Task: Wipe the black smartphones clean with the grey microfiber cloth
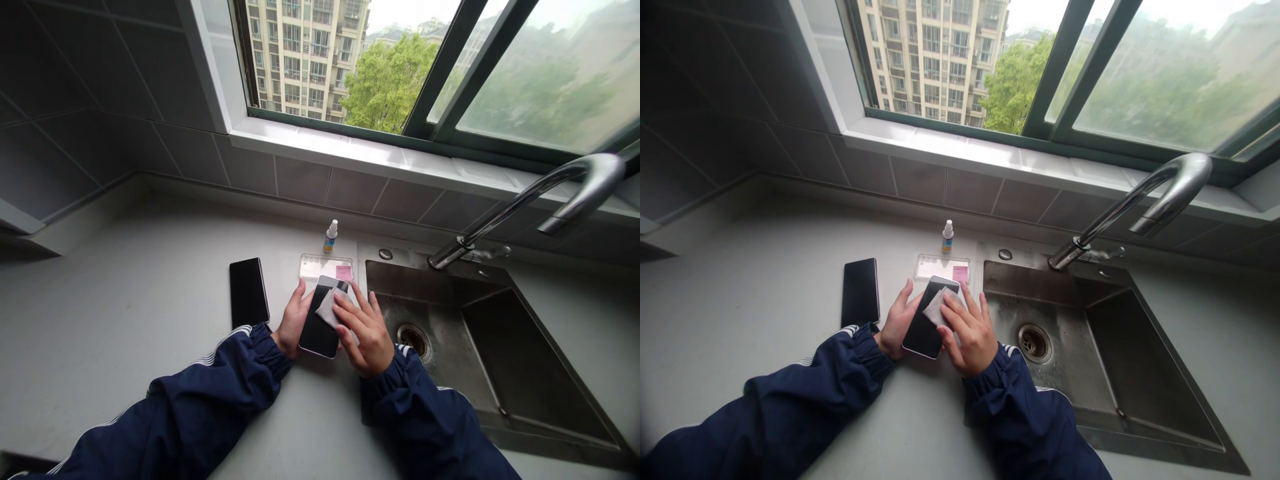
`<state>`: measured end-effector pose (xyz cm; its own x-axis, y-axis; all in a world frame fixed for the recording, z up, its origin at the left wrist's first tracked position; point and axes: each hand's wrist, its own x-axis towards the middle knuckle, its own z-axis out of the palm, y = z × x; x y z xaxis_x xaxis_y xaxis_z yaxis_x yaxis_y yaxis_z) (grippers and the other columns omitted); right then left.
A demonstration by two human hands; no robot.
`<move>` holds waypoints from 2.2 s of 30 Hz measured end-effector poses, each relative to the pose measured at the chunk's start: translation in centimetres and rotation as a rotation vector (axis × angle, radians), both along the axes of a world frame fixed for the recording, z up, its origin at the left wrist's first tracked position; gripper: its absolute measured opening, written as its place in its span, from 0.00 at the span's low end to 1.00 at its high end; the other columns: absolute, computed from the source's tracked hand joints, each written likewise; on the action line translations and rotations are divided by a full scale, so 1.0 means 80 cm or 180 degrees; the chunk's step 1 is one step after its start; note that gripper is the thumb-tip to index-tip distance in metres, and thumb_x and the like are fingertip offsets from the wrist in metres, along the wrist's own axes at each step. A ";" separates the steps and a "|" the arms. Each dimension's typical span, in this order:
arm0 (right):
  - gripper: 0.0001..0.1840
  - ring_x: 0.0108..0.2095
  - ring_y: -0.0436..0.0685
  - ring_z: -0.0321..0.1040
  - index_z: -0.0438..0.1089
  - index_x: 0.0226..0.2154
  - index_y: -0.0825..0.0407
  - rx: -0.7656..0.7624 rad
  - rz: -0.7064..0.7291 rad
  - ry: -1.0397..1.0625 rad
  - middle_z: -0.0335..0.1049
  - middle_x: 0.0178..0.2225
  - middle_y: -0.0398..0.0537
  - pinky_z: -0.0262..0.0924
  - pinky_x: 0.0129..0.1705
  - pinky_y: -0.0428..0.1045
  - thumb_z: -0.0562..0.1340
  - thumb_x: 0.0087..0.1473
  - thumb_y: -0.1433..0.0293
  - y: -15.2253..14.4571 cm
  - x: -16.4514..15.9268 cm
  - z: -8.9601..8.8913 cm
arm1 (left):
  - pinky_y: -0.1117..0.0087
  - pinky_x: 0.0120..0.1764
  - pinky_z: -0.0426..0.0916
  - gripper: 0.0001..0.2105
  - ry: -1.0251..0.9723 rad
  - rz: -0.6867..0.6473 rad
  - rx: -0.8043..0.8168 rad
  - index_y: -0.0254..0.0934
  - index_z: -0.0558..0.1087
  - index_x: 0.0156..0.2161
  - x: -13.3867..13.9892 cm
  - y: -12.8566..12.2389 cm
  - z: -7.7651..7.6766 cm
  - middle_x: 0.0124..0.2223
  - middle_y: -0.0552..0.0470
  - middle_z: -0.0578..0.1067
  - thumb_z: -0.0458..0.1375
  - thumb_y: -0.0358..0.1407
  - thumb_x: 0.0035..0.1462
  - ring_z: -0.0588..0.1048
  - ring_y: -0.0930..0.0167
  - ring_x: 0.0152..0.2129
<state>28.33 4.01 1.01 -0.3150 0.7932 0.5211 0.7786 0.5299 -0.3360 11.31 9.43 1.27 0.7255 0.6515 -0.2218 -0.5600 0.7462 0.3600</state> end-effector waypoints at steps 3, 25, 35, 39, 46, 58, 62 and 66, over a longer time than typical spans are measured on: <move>0.11 0.63 0.65 0.57 0.73 0.42 0.51 0.0071 0.0509 0.0269 0.75 0.50 0.50 0.45 0.66 0.67 0.57 0.59 0.70 -0.008 -0.008 0.012 | 0.57 0.46 0.69 0.34 0.0026 0.0117 0.0020 0.34 0.62 0.62 0.001 0.000 0.002 0.49 0.38 0.76 0.45 0.57 0.61 0.77 0.58 0.41; 0.25 0.69 0.72 0.36 0.59 0.62 0.51 -0.0227 -0.0485 -0.0083 0.41 0.69 0.55 0.48 0.61 0.74 0.51 0.65 0.64 0.009 0.013 -0.019 | 0.55 0.38 0.73 0.31 0.0285 -0.0173 0.0145 0.45 0.58 0.64 -0.001 -0.001 0.003 0.47 0.41 0.76 0.46 0.57 0.61 0.78 0.59 0.36; 0.31 0.66 0.68 0.50 0.57 0.63 0.55 0.0121 0.0508 0.0050 0.55 0.64 0.59 0.53 0.63 0.65 0.60 0.59 0.68 0.002 0.006 0.005 | 0.57 0.41 0.72 0.31 0.0149 0.0171 0.0324 0.38 0.61 0.63 0.004 -0.002 -0.001 0.47 0.40 0.76 0.44 0.55 0.63 0.78 0.60 0.36; 0.31 0.67 0.66 0.48 0.55 0.64 0.58 -0.0140 0.0612 -0.0208 0.56 0.64 0.61 0.49 0.64 0.67 0.57 0.61 0.65 0.007 0.012 0.003 | 0.59 0.43 0.71 0.29 0.0130 0.0181 0.0307 0.38 0.63 0.62 0.003 -0.003 -0.001 0.45 0.42 0.77 0.45 0.54 0.63 0.78 0.61 0.37; 0.18 0.58 0.62 0.65 0.71 0.48 0.50 0.0054 0.0608 0.0519 0.74 0.50 0.51 0.55 0.62 0.64 0.61 0.53 0.75 -0.002 0.005 0.008 | 0.62 0.42 0.70 0.30 0.0097 0.0317 0.0264 0.33 0.64 0.60 0.005 -0.003 0.004 0.44 0.41 0.77 0.45 0.53 0.64 0.77 0.63 0.37; 0.20 0.57 0.61 0.66 0.68 0.52 0.52 -0.0088 0.0595 0.0459 0.71 0.53 0.53 0.53 0.63 0.62 0.59 0.57 0.75 -0.016 -0.024 0.003 | 0.61 0.50 0.67 0.31 0.0161 0.0341 0.0255 0.32 0.65 0.60 0.006 -0.001 0.001 0.45 0.40 0.78 0.45 0.55 0.63 0.77 0.61 0.42; 0.28 0.67 0.64 0.48 0.55 0.64 0.54 -0.0285 0.0314 -0.0185 0.57 0.64 0.55 0.42 0.67 0.66 0.55 0.62 0.69 -0.010 -0.019 -0.006 | 0.61 0.54 0.64 0.31 0.0234 0.0307 0.0275 0.32 0.65 0.60 0.006 0.000 0.001 0.48 0.40 0.77 0.45 0.54 0.64 0.76 0.60 0.45; 0.27 0.67 0.65 0.46 0.57 0.63 0.54 -0.0296 0.0173 -0.0240 0.54 0.65 0.55 0.42 0.66 0.65 0.54 0.64 0.66 -0.011 -0.017 -0.007 | 0.62 0.55 0.63 0.31 0.0276 0.0320 0.0329 0.32 0.65 0.61 0.006 -0.001 0.000 0.49 0.41 0.77 0.44 0.54 0.64 0.75 0.60 0.47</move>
